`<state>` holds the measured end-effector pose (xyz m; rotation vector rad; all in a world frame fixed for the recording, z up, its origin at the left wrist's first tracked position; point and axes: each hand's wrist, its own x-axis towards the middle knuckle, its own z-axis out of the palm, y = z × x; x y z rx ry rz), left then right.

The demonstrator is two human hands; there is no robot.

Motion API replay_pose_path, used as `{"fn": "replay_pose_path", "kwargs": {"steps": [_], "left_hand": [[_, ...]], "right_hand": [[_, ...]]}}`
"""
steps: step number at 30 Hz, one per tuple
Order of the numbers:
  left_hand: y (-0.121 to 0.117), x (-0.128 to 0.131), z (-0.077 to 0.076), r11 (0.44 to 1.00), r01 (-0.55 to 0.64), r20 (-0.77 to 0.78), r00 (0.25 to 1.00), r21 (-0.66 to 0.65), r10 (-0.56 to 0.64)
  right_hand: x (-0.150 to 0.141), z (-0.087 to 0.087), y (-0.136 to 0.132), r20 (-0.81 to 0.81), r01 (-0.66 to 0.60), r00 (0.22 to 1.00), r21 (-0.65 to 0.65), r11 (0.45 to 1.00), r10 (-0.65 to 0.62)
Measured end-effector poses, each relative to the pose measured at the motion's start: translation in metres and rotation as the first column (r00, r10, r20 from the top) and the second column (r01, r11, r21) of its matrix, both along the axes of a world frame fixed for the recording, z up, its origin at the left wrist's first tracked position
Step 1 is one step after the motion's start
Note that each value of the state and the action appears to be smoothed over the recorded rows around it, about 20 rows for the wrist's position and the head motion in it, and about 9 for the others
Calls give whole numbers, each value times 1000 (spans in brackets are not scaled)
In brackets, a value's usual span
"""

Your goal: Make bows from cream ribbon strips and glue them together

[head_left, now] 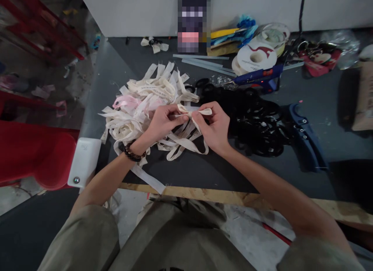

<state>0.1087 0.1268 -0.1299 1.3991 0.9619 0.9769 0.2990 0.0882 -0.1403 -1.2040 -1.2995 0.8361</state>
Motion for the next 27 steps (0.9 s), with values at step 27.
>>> {"fn": "replay_pose_path", "kwargs": {"steps": [27], "left_hand": [[-10,-3,9,899,-138,-275,923,416,269]], "right_hand": [[2,1,0,-5,13,1000,50,999,-13]]}}
